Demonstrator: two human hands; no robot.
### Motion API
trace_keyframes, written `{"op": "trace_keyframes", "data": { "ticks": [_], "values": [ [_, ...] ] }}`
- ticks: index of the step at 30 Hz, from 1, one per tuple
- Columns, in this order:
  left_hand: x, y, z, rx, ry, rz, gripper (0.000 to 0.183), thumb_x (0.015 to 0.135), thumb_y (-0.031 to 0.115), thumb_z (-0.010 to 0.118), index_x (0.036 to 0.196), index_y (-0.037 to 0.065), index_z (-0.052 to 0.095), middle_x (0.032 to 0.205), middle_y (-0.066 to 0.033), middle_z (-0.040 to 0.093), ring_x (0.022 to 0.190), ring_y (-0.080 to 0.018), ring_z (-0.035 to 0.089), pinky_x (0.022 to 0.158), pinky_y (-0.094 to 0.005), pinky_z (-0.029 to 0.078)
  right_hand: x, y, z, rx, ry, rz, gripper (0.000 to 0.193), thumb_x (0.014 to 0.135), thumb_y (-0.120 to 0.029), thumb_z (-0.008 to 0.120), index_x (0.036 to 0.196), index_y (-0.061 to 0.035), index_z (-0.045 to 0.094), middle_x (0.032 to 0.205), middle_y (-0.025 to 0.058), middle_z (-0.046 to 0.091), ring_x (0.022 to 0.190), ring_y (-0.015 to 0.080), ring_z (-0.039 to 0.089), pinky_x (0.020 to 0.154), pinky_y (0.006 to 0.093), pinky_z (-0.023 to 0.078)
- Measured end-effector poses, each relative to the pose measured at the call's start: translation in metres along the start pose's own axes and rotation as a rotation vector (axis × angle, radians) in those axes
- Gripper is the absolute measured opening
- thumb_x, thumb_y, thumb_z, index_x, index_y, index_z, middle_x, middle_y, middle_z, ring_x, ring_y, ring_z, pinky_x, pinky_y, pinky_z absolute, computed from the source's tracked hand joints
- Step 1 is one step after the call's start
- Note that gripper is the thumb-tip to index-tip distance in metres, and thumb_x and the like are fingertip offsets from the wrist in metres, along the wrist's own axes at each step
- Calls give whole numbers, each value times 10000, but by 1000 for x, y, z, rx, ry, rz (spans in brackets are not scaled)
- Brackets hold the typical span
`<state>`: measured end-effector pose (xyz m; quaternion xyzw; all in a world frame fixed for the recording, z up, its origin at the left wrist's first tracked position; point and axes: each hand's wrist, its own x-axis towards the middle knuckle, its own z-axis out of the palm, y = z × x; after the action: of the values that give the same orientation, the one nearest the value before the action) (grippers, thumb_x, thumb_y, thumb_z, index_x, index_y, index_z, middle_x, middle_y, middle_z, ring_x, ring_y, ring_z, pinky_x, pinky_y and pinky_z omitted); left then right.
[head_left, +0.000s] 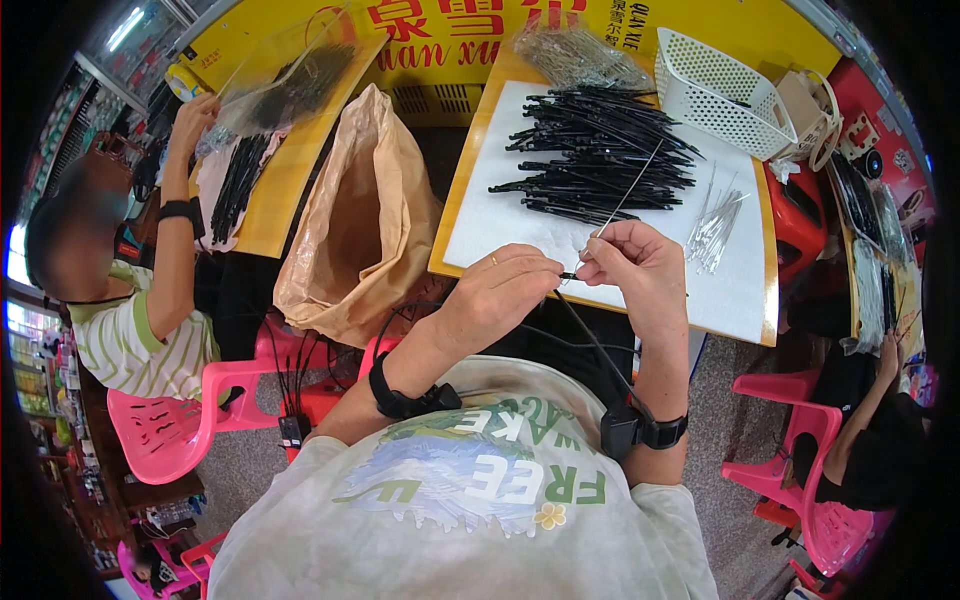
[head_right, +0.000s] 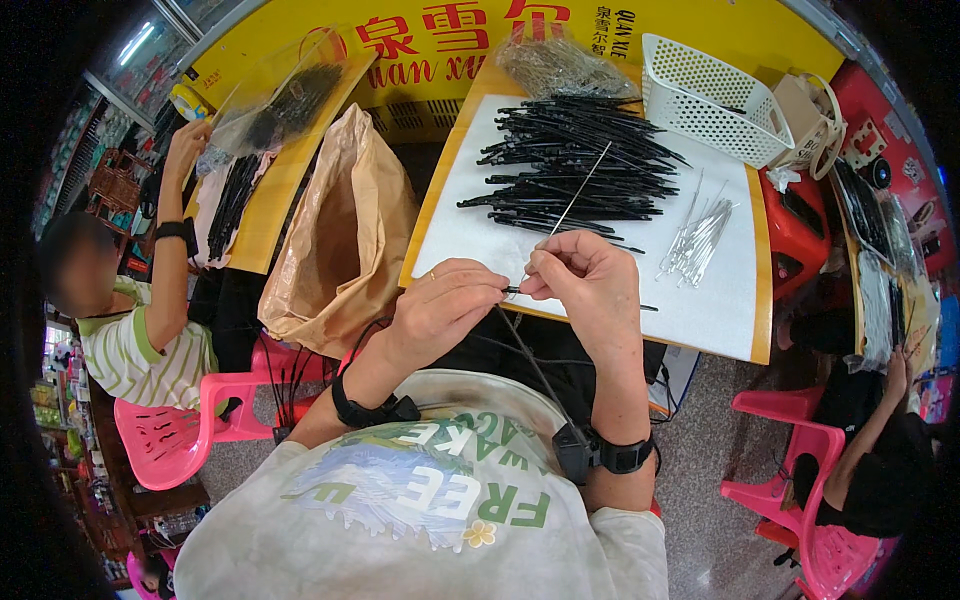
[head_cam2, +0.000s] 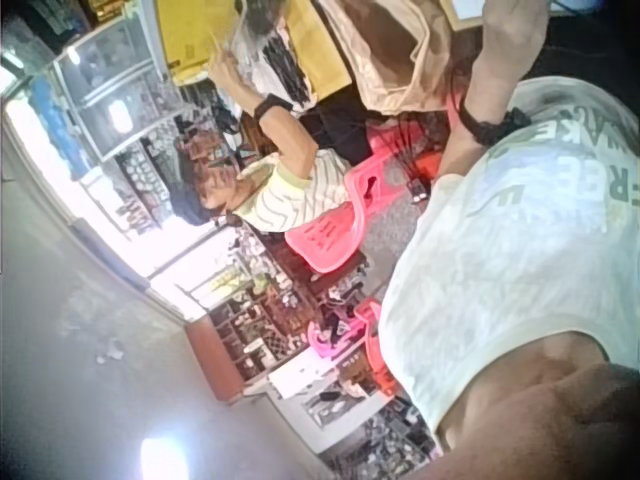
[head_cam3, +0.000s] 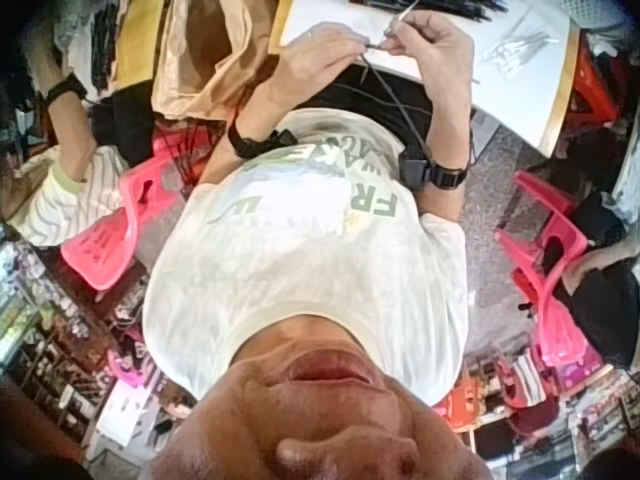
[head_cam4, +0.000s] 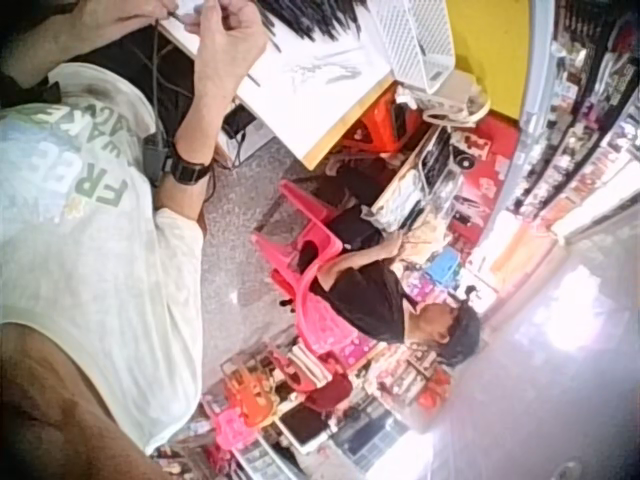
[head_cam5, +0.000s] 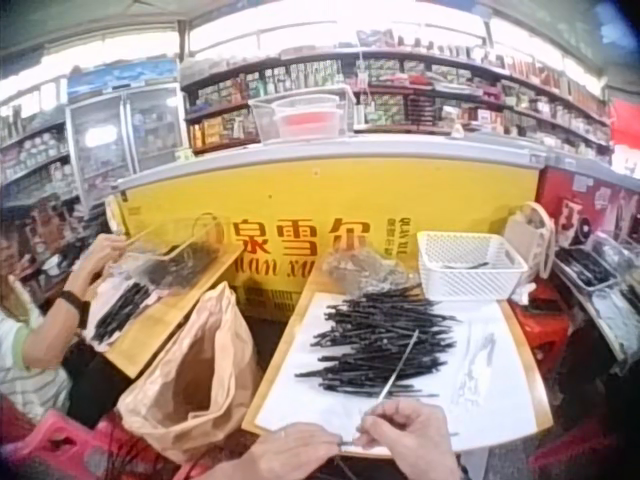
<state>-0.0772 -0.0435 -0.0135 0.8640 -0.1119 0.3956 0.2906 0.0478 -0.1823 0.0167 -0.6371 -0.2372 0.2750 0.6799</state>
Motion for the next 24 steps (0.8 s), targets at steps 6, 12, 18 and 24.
{"op": "trace_keyframes", "data": {
  "ticks": [6,12,18,24],
  "values": [
    [0,-2,-1,8,-17,-2,185,673,-79,681,837,-15,623,886,-112,659,840,-265,628,738,-326,510,0,0,0,5,-3,7,87,836,-24,589,862,57,608,750,103,645,655,135,651,604,227,545],
    [-1,-1,0,4,-12,8,182,670,-76,685,831,-16,626,876,-114,660,840,-263,629,739,-328,510,1,0,-1,21,27,-5,87,840,-22,584,870,57,603,754,103,644,656,141,652,602,226,546],
    [-2,-2,1,27,10,-8,177,667,-76,685,822,-14,627,853,-112,661,824,-258,632,730,-327,512,1,-1,0,-1,-14,-1,89,840,-23,588,879,57,601,757,102,643,655,134,649,598,219,542],
    [-2,-1,-2,14,-6,13,182,667,-76,683,826,-16,618,860,-117,657,826,-257,631,728,-321,512,1,2,1,17,27,-28,90,840,-24,589,878,57,601,756,98,643,651,129,647,595,216,540]
  ]
}}
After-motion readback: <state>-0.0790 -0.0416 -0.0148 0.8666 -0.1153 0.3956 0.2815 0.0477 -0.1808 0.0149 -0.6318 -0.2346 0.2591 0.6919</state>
